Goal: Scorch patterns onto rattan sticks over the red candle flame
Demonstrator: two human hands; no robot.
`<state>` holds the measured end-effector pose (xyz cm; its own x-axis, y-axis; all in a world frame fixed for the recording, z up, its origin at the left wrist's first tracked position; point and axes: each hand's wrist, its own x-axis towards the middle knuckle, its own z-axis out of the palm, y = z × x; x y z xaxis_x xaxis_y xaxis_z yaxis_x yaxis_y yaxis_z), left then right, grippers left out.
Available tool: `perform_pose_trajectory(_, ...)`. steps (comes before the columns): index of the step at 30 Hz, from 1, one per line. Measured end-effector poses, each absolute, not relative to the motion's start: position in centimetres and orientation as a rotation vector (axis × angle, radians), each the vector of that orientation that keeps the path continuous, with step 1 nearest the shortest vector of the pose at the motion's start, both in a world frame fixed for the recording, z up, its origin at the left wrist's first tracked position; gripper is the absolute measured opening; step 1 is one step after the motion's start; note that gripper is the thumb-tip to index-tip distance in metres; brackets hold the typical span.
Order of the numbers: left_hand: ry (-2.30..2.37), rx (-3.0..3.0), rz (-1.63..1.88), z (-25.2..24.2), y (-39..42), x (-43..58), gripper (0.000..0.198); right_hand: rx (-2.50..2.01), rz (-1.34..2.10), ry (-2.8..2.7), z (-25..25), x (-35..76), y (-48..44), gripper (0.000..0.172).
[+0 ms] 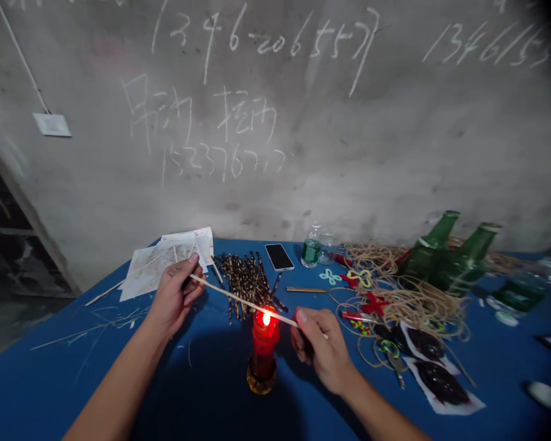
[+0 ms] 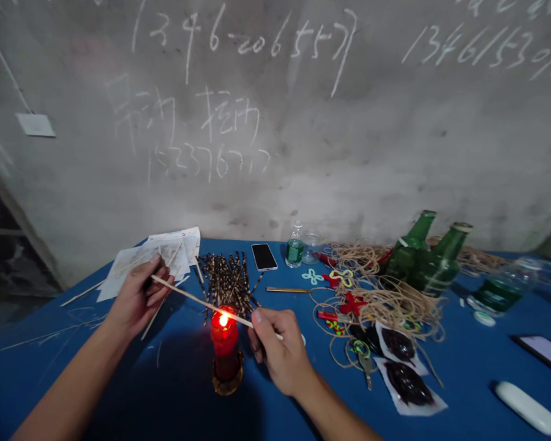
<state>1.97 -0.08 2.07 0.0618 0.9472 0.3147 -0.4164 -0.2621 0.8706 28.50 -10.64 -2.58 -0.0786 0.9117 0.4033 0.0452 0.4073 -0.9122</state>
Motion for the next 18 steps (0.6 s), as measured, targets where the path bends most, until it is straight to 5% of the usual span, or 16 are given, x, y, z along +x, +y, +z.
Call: perform_pose_trajectory(18, 0.680, 1.144, 1.528, 2.53, -0.37, 2.23, 0.047, -0.885, 0.813, -1.544, -1.75, 28.62, -10.85, 0.062)
